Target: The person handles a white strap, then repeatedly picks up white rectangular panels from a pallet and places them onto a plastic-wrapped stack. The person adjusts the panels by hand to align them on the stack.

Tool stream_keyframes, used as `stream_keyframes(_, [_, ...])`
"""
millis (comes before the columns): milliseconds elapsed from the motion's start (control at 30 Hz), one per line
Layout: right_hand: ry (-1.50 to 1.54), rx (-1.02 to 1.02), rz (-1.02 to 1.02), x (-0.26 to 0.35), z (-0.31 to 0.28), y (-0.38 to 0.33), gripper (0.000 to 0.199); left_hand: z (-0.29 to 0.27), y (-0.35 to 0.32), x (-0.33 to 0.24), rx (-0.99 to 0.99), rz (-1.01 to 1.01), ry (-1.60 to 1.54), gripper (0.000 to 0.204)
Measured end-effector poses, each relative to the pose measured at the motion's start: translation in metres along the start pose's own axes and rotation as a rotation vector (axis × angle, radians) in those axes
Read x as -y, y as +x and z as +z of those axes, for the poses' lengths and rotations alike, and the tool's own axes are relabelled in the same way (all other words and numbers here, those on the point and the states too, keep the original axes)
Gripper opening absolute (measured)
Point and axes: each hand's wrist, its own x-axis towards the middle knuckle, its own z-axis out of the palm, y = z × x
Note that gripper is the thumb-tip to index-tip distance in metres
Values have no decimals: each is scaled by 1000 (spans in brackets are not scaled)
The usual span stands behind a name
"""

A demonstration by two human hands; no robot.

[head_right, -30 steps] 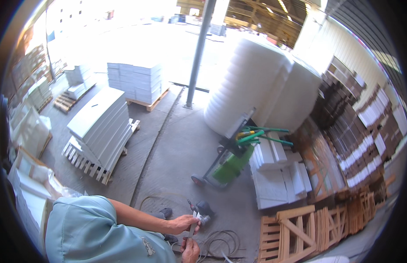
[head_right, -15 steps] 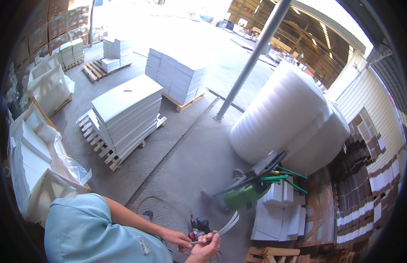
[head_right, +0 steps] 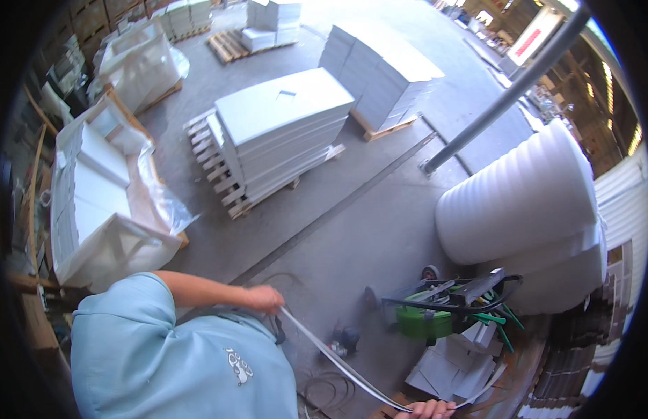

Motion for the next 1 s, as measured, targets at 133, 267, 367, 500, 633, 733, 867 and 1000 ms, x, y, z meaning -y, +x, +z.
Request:
stream_keyframes(133, [-45, 148, 40, 9, 11, 50, 18, 7, -63, 61, -201, -379, 33, 20])
stream_keyframes(267, [116, 193, 161, -18, 29, 92, 14, 34, -127, 86, -285, -742, 142, 23])
stream_keyframes(367, [106, 259, 323, -41, 45, 129, 13, 59, -161, 74, -368, -986, 105, 24])
stream_keyframes(500, [143, 293, 439, -76, 53, 167, 14, 82, -178, 46, -526, -1325, -246, 28])
stream_keyframes(633, [153, 345, 634, -117, 61, 190, 15, 95, -197, 24, -879, -1291, -287, 30])
stream_keyframes(733, [163, 374, 651, -148, 69, 189, 18, 98, -209, 15, -1173, -1243, -192, 29])
stream_keyframes(867, [91, 401, 759, -182, 95, 185, 22, 82, -216, 9, -1573, -1231, -444, 21])
stream_keyframes(1000, [41, 472, 872, -231, 120, 162, 26, 44, -225, 7, -1768, -1115, -904, 32])
